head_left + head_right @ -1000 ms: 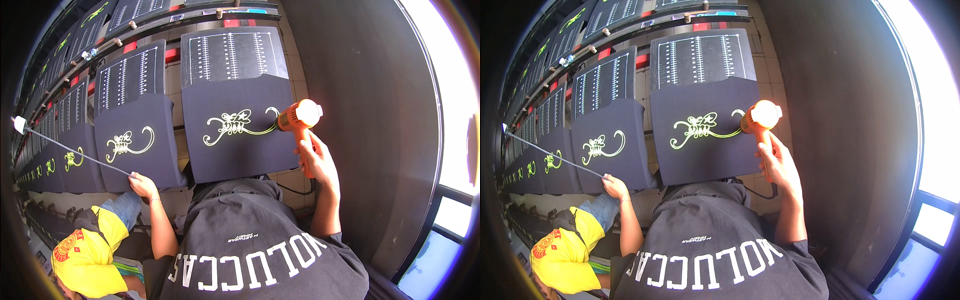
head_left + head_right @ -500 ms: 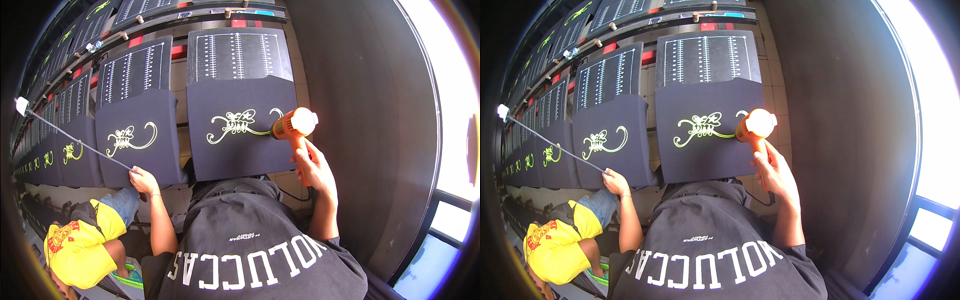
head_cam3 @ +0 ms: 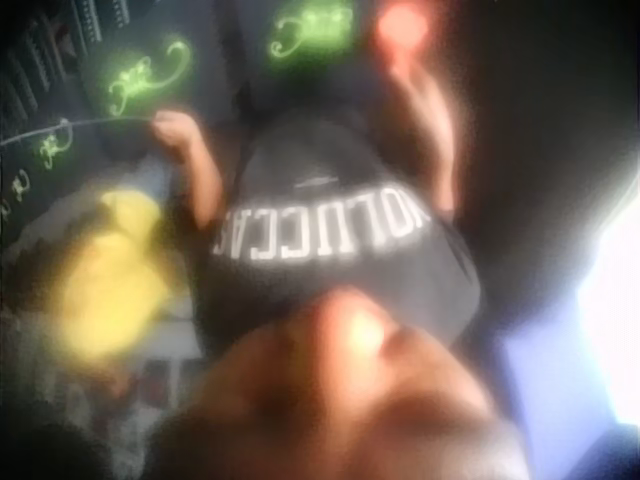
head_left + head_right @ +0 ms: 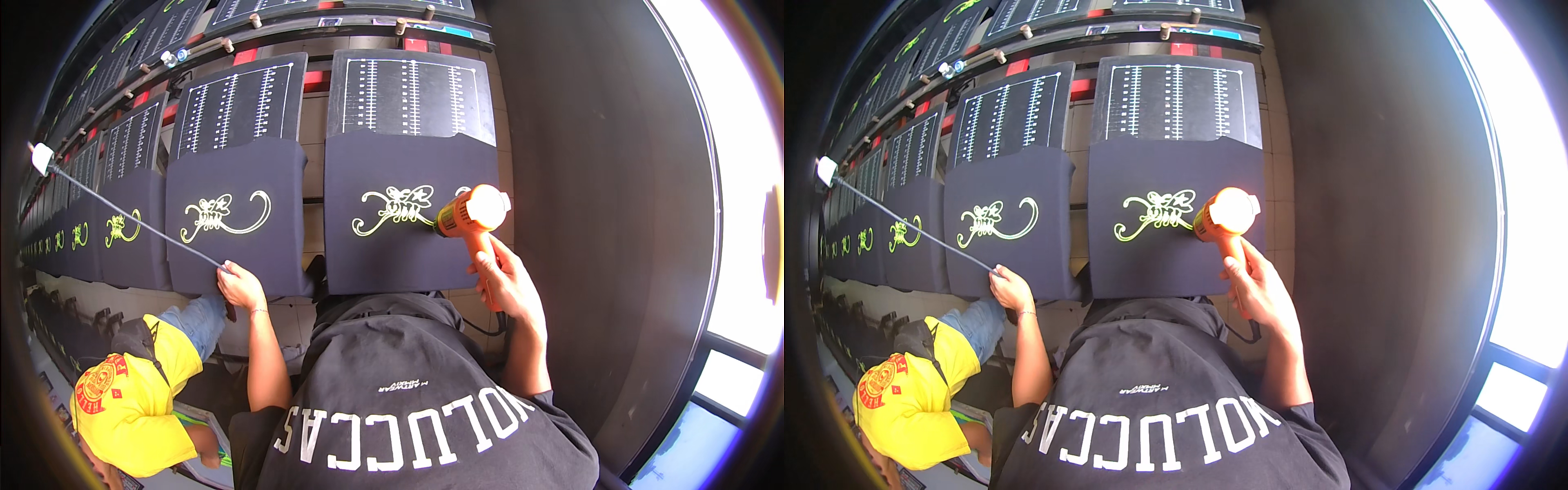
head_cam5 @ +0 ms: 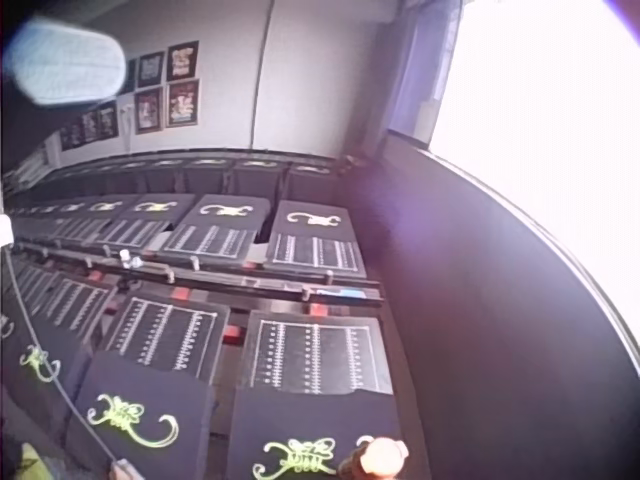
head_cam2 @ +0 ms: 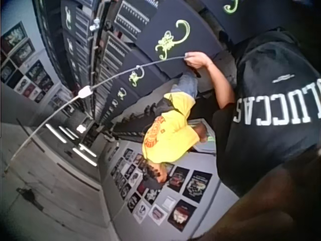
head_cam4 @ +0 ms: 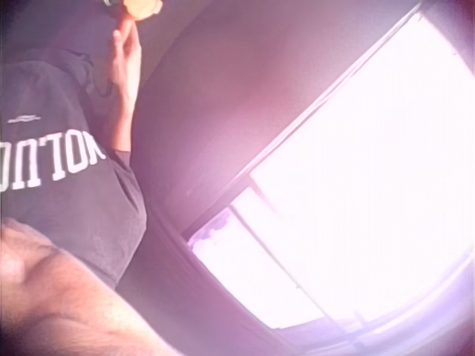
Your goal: The person uses a heat gun to dry yellow ink designs on several black shirts mounted on a production rack, moving between shirts to apply heat.
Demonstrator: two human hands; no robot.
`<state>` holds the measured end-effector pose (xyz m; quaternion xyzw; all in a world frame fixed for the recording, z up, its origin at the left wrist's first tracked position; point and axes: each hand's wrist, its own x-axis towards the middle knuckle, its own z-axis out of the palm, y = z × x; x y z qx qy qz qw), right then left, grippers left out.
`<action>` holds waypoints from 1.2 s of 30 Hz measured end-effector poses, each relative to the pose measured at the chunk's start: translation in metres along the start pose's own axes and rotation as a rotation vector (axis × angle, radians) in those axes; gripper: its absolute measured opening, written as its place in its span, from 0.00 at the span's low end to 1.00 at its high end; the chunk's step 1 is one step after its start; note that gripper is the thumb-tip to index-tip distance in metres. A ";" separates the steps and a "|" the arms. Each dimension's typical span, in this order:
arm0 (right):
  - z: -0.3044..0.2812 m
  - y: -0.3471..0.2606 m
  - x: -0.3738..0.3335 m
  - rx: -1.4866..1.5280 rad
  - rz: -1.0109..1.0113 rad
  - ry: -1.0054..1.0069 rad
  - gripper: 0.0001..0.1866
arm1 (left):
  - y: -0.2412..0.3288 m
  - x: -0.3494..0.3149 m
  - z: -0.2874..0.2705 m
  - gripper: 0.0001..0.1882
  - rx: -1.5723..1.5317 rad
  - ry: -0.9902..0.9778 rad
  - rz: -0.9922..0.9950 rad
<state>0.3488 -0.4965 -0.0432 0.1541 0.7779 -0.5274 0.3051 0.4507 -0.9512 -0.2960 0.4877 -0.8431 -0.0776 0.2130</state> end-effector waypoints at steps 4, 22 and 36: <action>0.006 -0.005 0.005 -0.018 -0.009 -0.026 0.27 | 0.003 0.001 -0.001 0.21 0.002 -0.009 -0.007; -0.002 -0.024 0.030 0.011 -0.057 -0.076 0.22 | 0.008 -0.002 -0.006 0.21 0.010 0.019 -0.025; 0.024 -0.026 0.045 0.019 -0.066 0.073 0.24 | -0.026 0.000 0.001 0.21 -0.295 -0.086 -0.074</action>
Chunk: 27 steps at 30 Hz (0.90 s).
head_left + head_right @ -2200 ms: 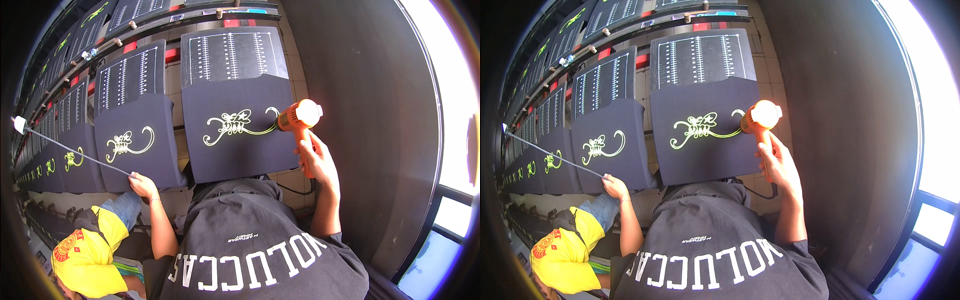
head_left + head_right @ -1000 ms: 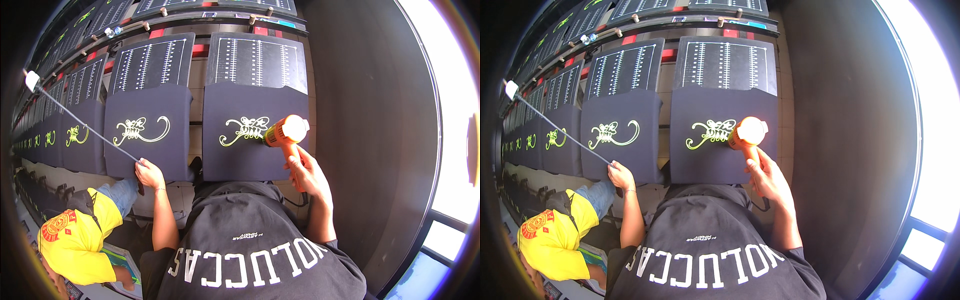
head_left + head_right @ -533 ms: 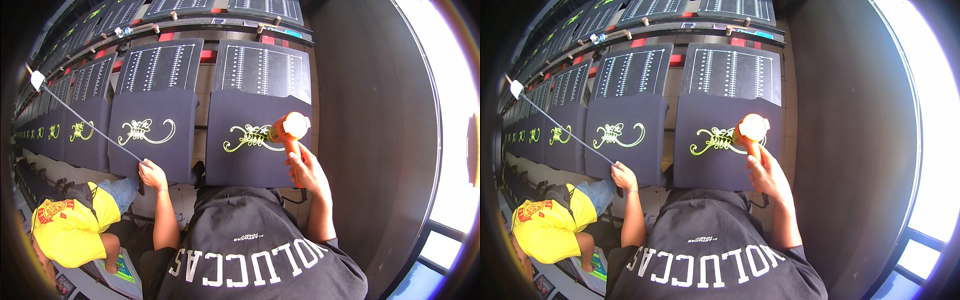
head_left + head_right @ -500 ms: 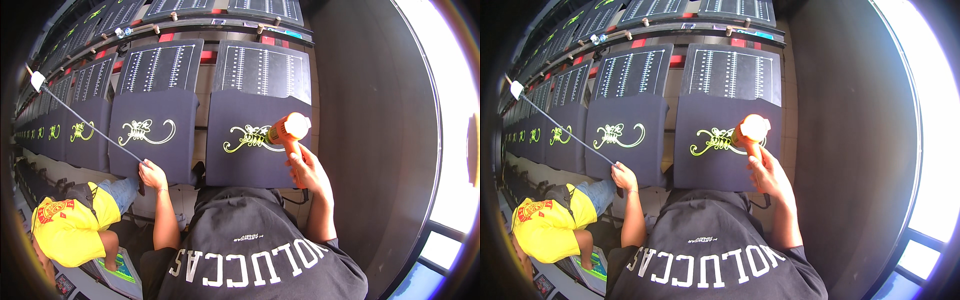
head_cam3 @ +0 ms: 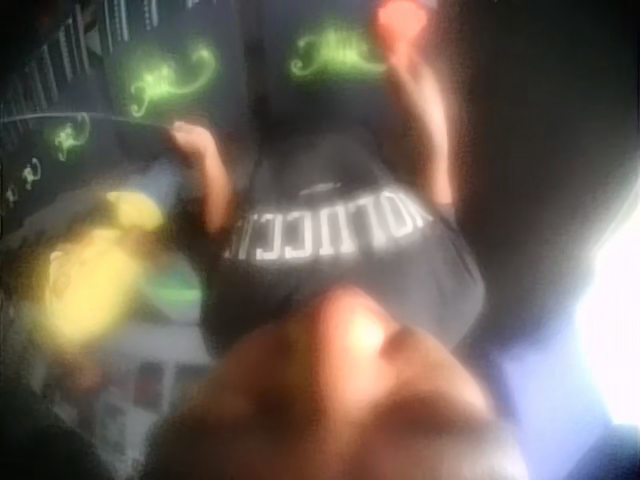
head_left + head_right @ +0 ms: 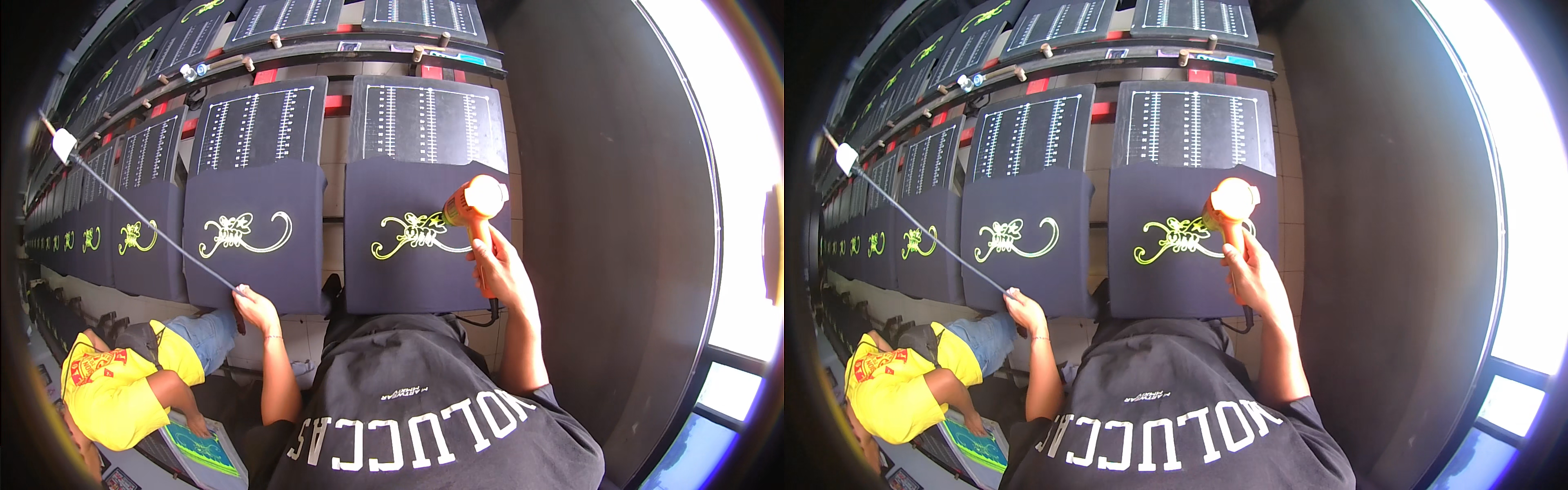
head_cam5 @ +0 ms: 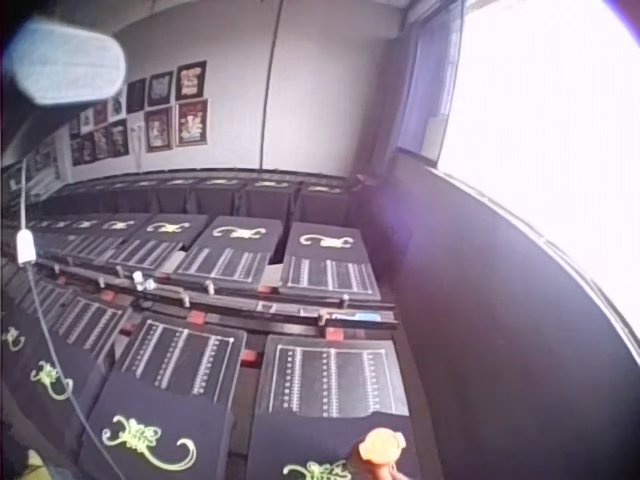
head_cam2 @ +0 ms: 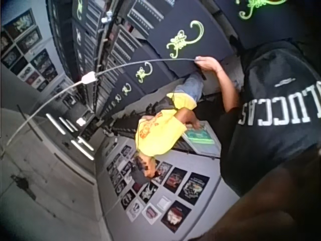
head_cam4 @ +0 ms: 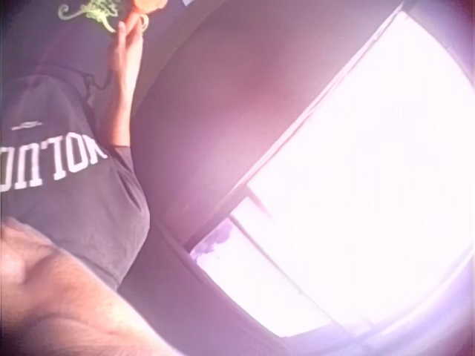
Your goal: The person uses a heat gun to dry yellow ink designs on several black shirts mounted on a production rack, moving between shirts to apply heat.
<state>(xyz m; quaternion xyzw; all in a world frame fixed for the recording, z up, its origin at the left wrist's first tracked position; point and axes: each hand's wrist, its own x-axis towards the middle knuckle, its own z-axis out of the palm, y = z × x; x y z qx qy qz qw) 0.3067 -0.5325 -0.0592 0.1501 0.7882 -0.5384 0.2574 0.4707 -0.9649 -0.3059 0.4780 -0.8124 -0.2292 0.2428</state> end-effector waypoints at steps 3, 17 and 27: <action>0.002 -0.007 0.001 0.117 0.024 -0.038 0.23 | -0.005 0.005 -0.008 0.20 -0.026 0.003 0.021; 0.067 -0.030 -0.004 0.016 0.020 -0.032 0.22 | -0.005 0.045 -0.008 0.16 0.129 0.003 0.218; 0.063 -0.028 -0.010 -0.001 0.046 0.081 0.19 | -0.004 0.049 -0.013 0.16 0.167 -0.019 0.241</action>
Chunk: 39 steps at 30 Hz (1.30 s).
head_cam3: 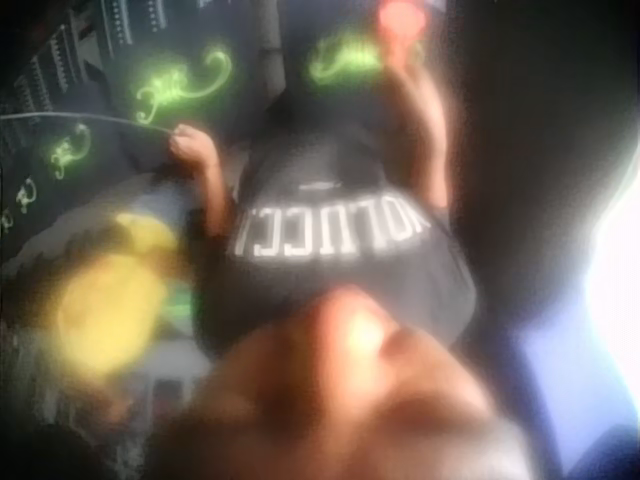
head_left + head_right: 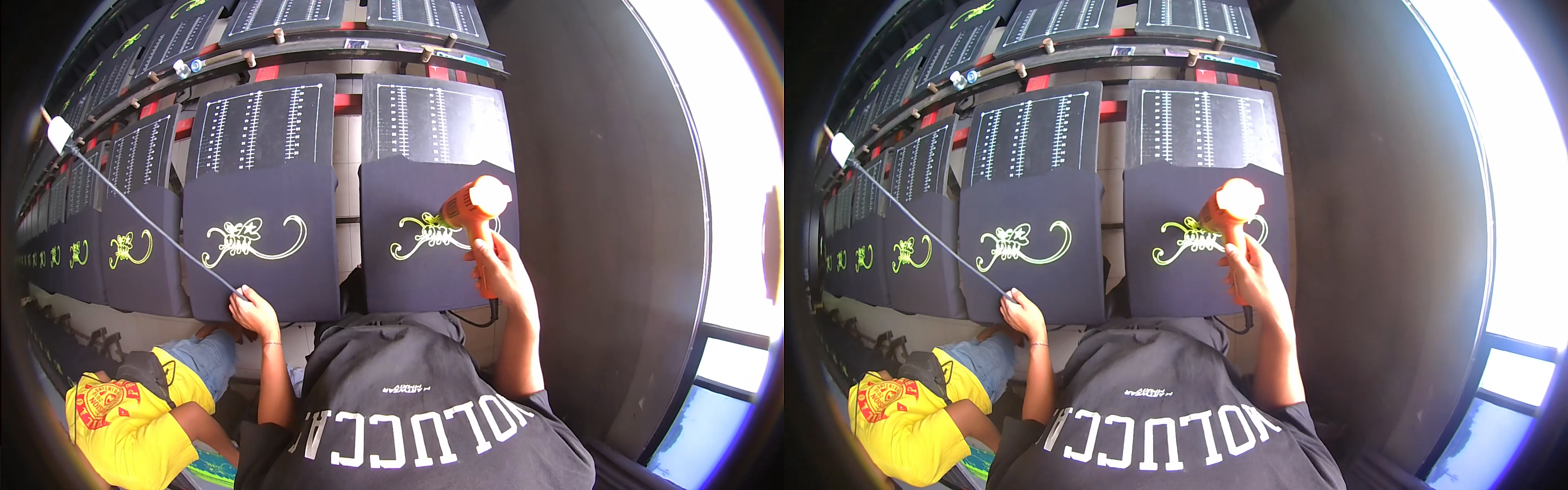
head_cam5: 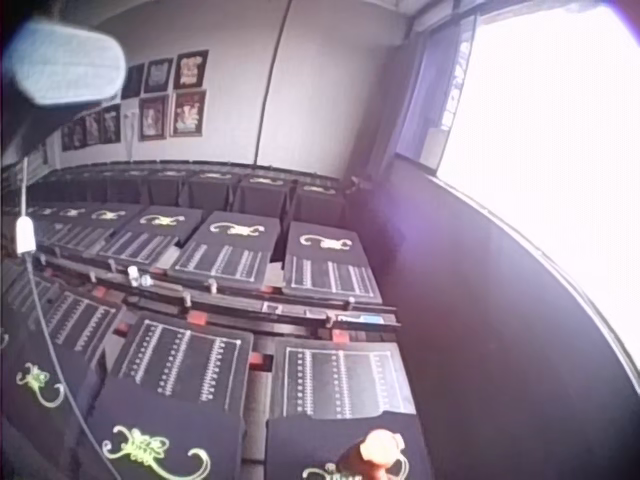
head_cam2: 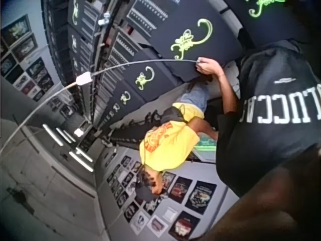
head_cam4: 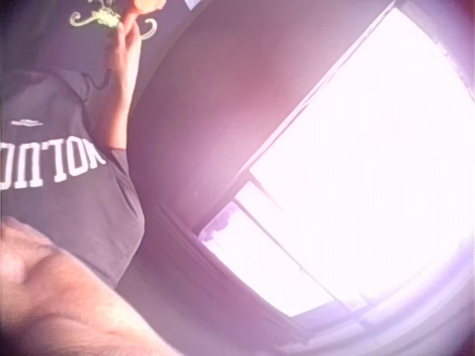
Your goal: The person uses a heat gun to dry yellow ink designs on several black shirts mounted on a production rack, moving between shirts to apply heat.
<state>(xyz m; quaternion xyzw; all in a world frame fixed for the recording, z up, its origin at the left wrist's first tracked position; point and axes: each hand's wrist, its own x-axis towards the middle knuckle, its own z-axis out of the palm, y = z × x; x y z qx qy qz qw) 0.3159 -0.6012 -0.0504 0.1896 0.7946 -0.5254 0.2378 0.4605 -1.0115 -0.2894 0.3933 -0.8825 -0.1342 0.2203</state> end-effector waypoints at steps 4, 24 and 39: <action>-0.004 0.013 0.000 -0.011 -0.011 0.081 0.17 | -0.002 0.000 -0.001 0.15 -0.006 -0.019 -0.020; -0.015 0.025 -0.030 0.047 0.036 0.013 0.20 | -0.001 -0.004 0.003 0.15 -0.027 -0.018 -0.036; -0.013 0.022 -0.039 0.065 0.050 -0.026 0.19 | 0.000 -0.003 0.001 0.16 -0.050 -0.033 -0.076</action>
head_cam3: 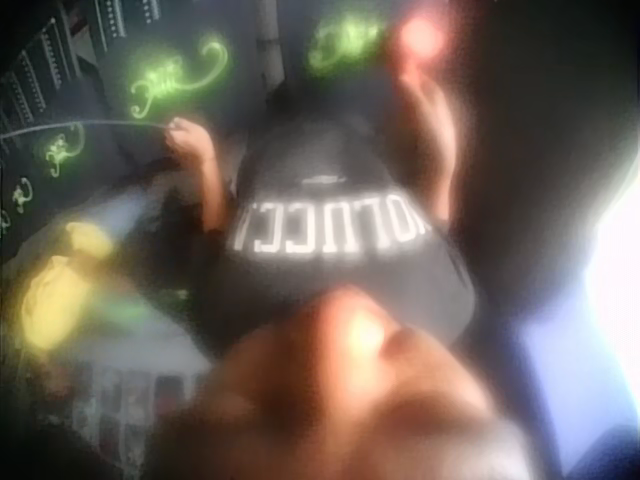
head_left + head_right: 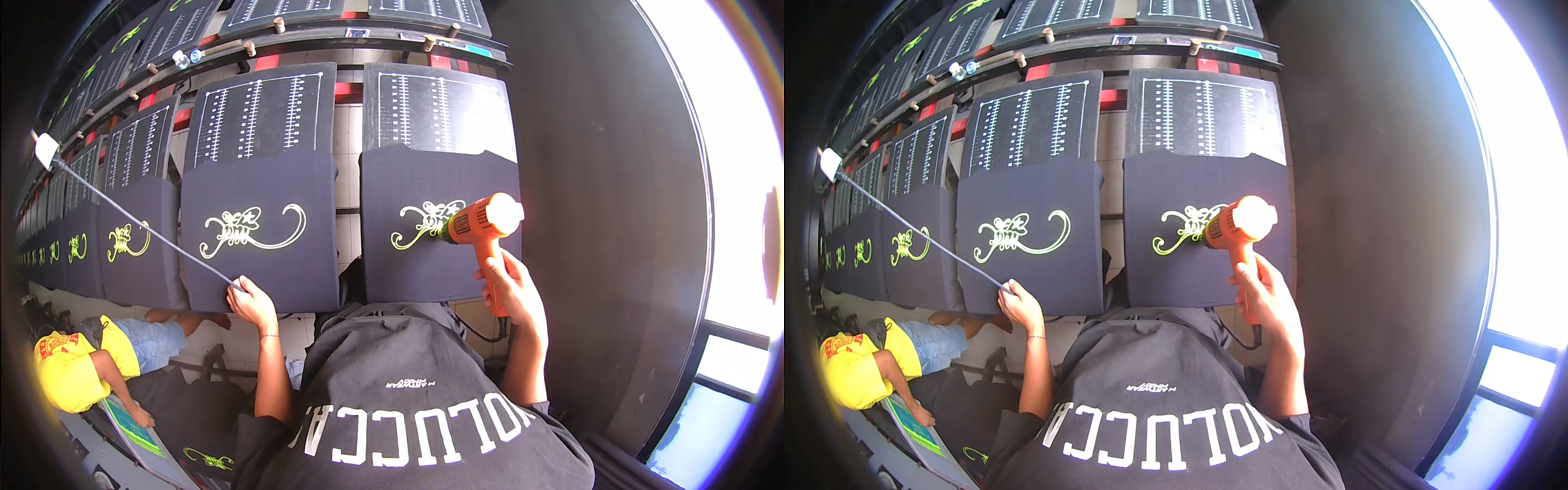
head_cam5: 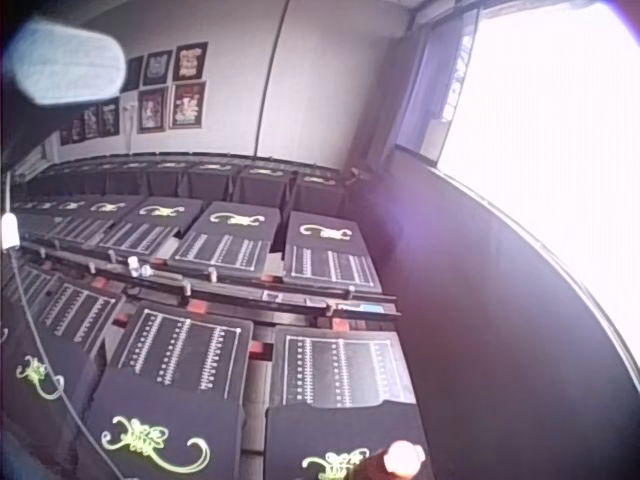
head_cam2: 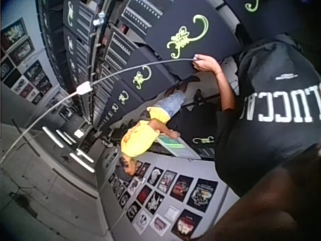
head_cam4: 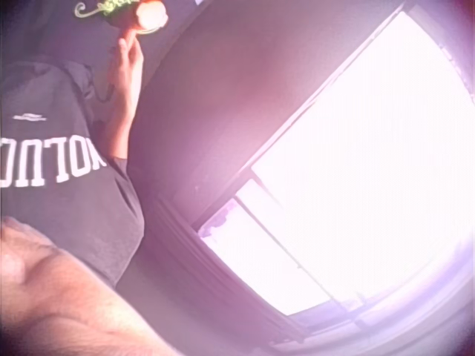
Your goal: The person uses a heat gun to dry yellow ink designs on several black shirts mounted on a production rack, moving between shirts to apply heat.
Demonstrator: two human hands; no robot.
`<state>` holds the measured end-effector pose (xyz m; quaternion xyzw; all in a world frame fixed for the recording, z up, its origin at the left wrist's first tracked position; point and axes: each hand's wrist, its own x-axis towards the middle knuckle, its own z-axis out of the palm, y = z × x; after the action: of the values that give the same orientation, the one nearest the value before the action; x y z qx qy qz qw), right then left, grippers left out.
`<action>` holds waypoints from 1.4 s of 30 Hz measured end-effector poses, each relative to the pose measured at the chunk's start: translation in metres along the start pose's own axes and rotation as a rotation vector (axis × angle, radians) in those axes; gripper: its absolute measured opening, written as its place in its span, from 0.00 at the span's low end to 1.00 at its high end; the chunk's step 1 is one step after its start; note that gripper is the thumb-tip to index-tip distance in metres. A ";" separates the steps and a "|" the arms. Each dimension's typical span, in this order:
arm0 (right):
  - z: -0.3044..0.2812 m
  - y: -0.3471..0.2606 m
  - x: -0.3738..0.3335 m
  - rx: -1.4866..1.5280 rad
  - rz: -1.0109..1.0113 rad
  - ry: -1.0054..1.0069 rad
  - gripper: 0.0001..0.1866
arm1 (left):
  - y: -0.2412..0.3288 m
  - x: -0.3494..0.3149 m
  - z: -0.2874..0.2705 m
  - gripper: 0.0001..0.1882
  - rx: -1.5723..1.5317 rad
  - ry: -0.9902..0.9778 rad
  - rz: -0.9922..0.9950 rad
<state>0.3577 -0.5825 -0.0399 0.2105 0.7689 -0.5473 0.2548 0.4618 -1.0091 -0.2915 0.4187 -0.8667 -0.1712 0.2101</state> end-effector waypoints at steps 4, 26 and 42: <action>0.008 -0.002 0.001 -0.032 -0.006 -0.023 0.20 | 0.001 0.001 -0.001 0.15 -0.003 0.003 -0.006; 0.052 -0.029 0.035 -0.104 -0.074 -0.148 0.20 | -0.004 0.003 0.002 0.14 0.004 0.035 0.001; 0.038 -0.030 0.022 -0.187 -0.057 -0.091 0.21 | -0.001 0.003 -0.001 0.16 0.007 0.049 0.011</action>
<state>0.3291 -0.6270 -0.0422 0.1386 0.8098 -0.4894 0.2923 0.4614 -1.0121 -0.2905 0.4186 -0.8642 -0.1569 0.2307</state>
